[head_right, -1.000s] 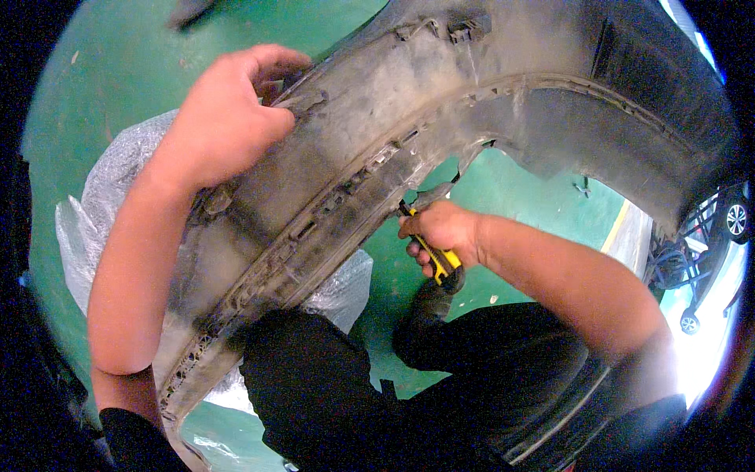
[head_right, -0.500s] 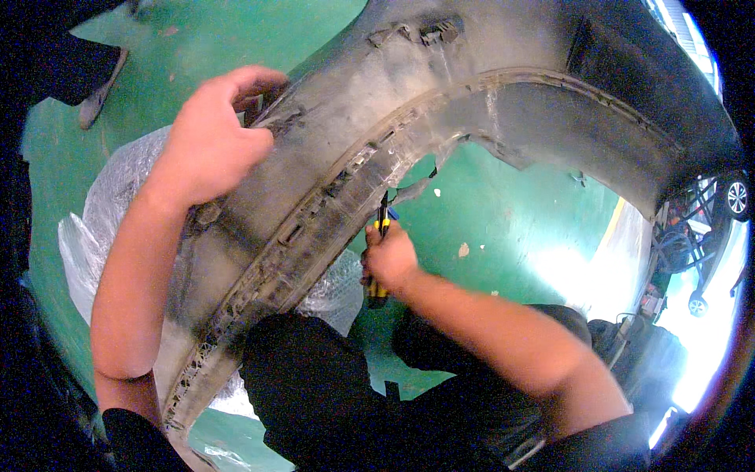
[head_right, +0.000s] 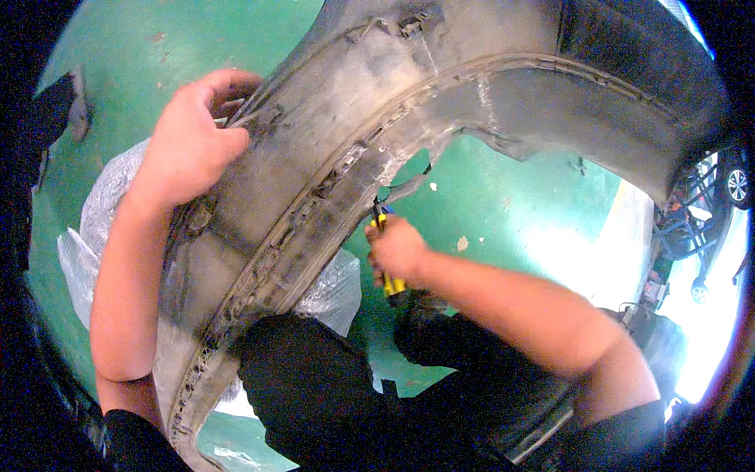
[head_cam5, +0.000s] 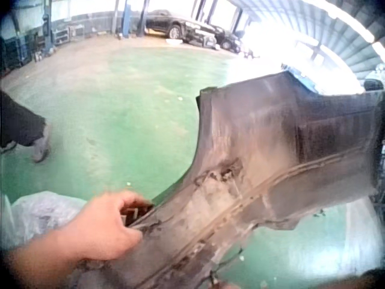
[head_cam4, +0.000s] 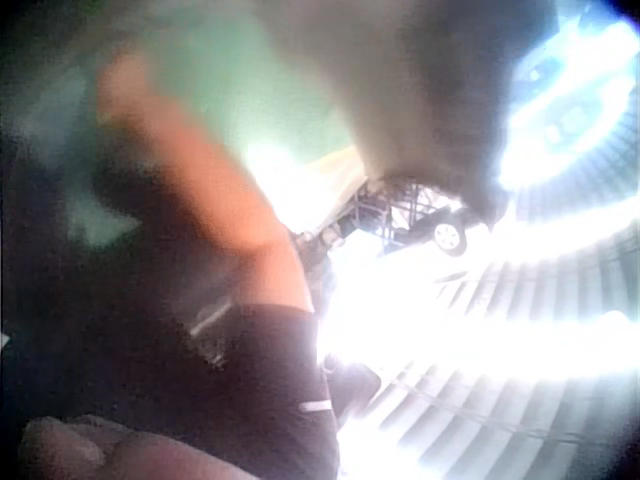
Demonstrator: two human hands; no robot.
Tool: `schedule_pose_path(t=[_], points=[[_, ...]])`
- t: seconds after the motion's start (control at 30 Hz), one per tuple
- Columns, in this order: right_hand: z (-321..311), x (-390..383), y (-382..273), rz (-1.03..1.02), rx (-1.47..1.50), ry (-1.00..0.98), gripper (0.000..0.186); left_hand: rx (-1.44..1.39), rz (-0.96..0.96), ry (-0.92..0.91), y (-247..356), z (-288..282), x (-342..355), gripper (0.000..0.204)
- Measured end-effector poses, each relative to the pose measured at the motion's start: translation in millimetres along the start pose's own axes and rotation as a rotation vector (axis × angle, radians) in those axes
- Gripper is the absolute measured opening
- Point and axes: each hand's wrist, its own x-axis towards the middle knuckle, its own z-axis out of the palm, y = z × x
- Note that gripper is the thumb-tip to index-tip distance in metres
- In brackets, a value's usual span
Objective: The person removes bubble wrap from a black car bumper using a utility knife, then positions a trim piece against the bumper. They use the knife to scrape and remove old adhesive or residue from the bumper's mounting surface.
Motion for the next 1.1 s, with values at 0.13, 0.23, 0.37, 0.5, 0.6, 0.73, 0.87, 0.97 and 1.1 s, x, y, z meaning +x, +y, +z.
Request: schedule_pose_path(t=[0.13, 0.23, 0.37, 0.5, 0.6, 0.73, 0.87, 0.97, 1.1], points=[[58, 30, 44, -0.223, 0.007, 0.419, 0.031, 0.048, 0.015, -0.005, 10, 1, -3, 0.049], [60, 33, 43, -0.219, 0.051, 0.385, 0.031, 0.09, 0.034, -0.001, 9, 2, -4, 0.05], [-1, -3, 3, -0.004, 0.093, -0.027, 0.028, 0.038, -0.043, -0.02, 11, 3, -2, 0.051], [-63, 11, -42, 0.286, -0.059, -0.443, 0.017, -0.056, -0.036, -0.006, -3, 1, 3, 0.053], [-64, 13, -55, 0.32, -0.138, -0.45, 0.015, -0.047, -0.006, 0.029, -8, 4, 5, 0.052], [-33, 4, -15, 0.1, -0.056, -0.206, 0.025, -0.024, -0.033, 0.008, 1, 2, 4, 0.051], [18, 14, 29, -0.205, -0.048, 0.118, 0.033, 0.041, -0.032, 0.031, 6, 8, 0, 0.05], [36, 17, 34, -0.234, 0.095, 0.19, 0.033, 0.021, -0.059, 0.009, 8, 7, 1, 0.05], [-7, 1, 7, -0.069, 0.074, -0.088, 0.029, -0.108, -0.069, 0.021, 4, 7, 1, 0.051]])
